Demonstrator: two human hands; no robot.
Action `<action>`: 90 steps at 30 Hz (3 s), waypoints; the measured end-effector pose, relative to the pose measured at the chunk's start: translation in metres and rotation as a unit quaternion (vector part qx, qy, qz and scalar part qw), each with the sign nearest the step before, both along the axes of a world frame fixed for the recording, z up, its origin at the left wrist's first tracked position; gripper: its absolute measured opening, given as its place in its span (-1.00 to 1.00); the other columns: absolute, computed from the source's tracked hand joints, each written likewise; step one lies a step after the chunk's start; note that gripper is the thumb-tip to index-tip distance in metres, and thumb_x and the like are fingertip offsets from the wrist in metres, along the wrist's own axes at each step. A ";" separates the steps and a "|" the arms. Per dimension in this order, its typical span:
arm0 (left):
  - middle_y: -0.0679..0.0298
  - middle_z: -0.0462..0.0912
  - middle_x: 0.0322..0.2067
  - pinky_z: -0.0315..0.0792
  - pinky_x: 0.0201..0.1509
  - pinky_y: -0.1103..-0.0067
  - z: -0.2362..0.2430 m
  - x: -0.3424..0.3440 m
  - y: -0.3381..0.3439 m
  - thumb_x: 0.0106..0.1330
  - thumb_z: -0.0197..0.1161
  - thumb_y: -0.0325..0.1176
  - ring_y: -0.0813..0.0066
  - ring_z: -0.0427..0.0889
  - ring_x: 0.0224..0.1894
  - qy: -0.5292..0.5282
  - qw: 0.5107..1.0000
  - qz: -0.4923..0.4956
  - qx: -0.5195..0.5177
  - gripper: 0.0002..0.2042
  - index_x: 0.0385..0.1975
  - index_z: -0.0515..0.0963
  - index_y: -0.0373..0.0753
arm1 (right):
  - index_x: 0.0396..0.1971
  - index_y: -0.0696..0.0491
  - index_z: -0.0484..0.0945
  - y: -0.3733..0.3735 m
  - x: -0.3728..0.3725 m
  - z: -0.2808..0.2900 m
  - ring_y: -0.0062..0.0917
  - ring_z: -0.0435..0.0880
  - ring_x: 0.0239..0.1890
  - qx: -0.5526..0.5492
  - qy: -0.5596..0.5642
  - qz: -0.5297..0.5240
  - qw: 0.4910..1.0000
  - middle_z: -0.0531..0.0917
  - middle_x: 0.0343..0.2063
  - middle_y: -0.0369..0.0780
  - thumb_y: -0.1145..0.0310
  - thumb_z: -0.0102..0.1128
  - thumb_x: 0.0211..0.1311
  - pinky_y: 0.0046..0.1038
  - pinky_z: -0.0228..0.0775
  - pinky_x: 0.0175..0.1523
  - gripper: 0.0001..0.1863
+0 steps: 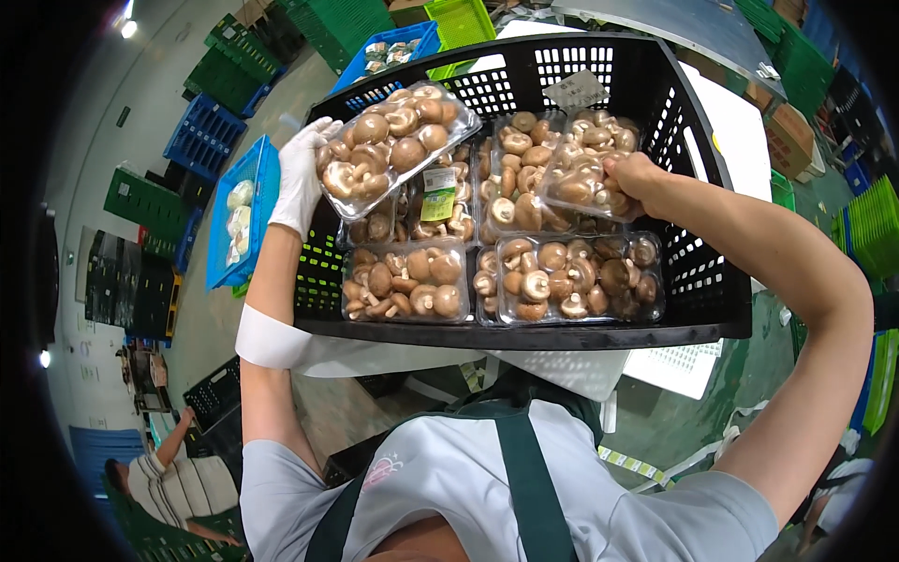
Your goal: The person picks up plastic containers of mushrooms from a larger crate, peels individual adhesive labels from a strip, and applies them to the top of each mushroom container by hand.
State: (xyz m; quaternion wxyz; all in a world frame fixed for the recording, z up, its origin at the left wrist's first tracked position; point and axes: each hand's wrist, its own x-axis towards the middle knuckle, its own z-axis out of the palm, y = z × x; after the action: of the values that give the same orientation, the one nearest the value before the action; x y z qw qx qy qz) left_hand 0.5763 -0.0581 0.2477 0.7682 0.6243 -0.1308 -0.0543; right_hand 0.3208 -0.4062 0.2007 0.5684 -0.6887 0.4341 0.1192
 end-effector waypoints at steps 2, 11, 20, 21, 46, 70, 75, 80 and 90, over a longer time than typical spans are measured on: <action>0.09 0.54 -0.34 0.47 -0.17 0.50 -0.025 -0.009 -0.010 -0.01 -0.11 -0.66 0.30 0.55 -0.27 0.082 0.995 0.029 -0.040 -0.72 -0.29 0.46 -0.47 | -0.44 0.04 0.43 0.014 0.002 -0.005 -0.63 0.40 -0.65 -0.028 -0.040 0.011 0.999 0.42 -0.65 -0.38 0.15 -0.13 0.34 -0.45 0.30 -0.63 -0.71; 0.21 0.46 -0.16 0.40 -0.30 0.43 -0.131 -0.046 -0.020 0.28 -0.01 0.03 0.45 0.44 -0.27 0.097 0.904 -0.140 0.391 -0.56 -0.05 0.38 -0.20 | -0.48 0.13 0.41 0.022 0.012 0.019 -0.60 0.44 -0.61 -0.071 -0.075 0.051 0.993 0.50 -0.61 -0.30 0.18 0.04 0.27 -0.45 0.31 -0.53 -0.70; -0.06 0.10 0.23 0.10 0.27 0.30 -0.078 -0.082 -0.048 0.01 0.30 0.04 0.00 0.17 0.23 -0.441 0.777 -0.203 0.400 -0.25 0.15 0.24 -0.26 | -0.17 0.19 0.46 -0.001 0.011 -0.004 -0.28 0.57 -0.18 -0.308 0.059 0.192 0.930 0.59 -0.28 -0.04 0.25 0.02 0.20 -0.30 0.41 -0.09 -0.67; -0.06 0.10 0.23 0.10 0.27 0.30 -0.080 -0.083 -0.051 0.01 0.30 0.04 0.00 0.17 0.23 -0.440 0.779 -0.205 0.397 -0.25 0.15 0.24 -0.26 | -0.28 0.26 0.47 -0.008 0.010 -0.011 -0.25 0.56 -0.16 -0.381 0.068 0.268 0.882 0.58 -0.30 -0.01 0.23 0.07 0.14 -0.27 0.39 -0.07 -0.65; -0.07 -0.13 0.30 0.07 0.27 0.20 -0.079 -0.099 -0.013 -0.05 0.23 -0.20 0.08 -0.02 0.33 -0.455 0.637 -0.264 0.564 -0.11 0.27 -0.11 -0.38 | -0.24 0.35 0.45 0.147 0.145 -0.002 -0.33 0.62 -0.30 -0.046 -0.150 0.197 0.968 0.51 -0.23 -0.05 0.09 0.18 0.11 -0.38 0.62 -0.37 -0.47; 0.16 0.64 -0.28 0.45 -0.11 0.54 0.032 -0.077 0.084 0.13 0.19 -0.09 0.39 0.62 -0.25 -0.360 0.840 -0.048 0.402 -0.64 -0.23 0.57 -0.26 | -0.34 0.20 0.56 0.255 0.105 0.078 -0.66 0.60 -0.58 -0.182 -0.261 0.600 0.734 0.63 -0.60 -0.23 0.33 0.19 0.14 -0.61 0.42 -0.50 -0.77; 0.13 0.63 -0.33 0.44 -0.14 0.44 0.098 -0.150 0.118 0.07 0.11 -0.05 0.20 0.60 -0.27 -0.422 0.794 -0.010 0.438 -0.62 -0.32 0.60 -0.24 | -0.23 0.22 0.51 0.361 0.005 0.099 -0.66 0.57 -0.40 -0.007 -0.324 0.666 0.672 0.62 -0.42 -0.25 0.35 0.39 -0.05 -0.63 0.41 -0.35 -0.61; 0.17 0.65 -0.35 0.40 -0.19 0.45 0.140 -0.223 0.143 0.06 0.13 -0.12 0.31 0.58 -0.30 -0.385 0.750 -0.004 0.538 -0.64 -0.29 0.59 -0.26 | -0.05 0.18 0.44 0.454 -0.060 0.072 -0.37 0.62 -0.36 -0.088 -0.396 0.763 0.504 0.62 -0.28 -0.07 0.27 0.43 -0.17 -0.41 0.45 -0.17 -0.39; 0.12 0.54 -0.09 0.32 0.04 0.38 0.099 -0.315 0.299 0.13 0.14 -0.02 0.24 0.49 -0.03 -0.172 0.904 0.021 0.391 -0.54 -0.08 0.49 -0.24 | -0.32 0.21 0.57 0.516 -0.175 0.072 -0.58 0.56 -0.54 0.125 -0.291 0.816 0.483 0.62 -0.57 -0.22 0.37 0.18 0.14 -0.49 0.41 -0.40 -0.80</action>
State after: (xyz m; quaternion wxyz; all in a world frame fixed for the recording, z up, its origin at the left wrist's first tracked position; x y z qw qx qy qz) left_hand 0.2609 0.2409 0.3465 0.4290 0.8768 -0.2159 0.0229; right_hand 0.1458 0.1095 0.2722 0.3900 -0.6507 -0.5327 0.3751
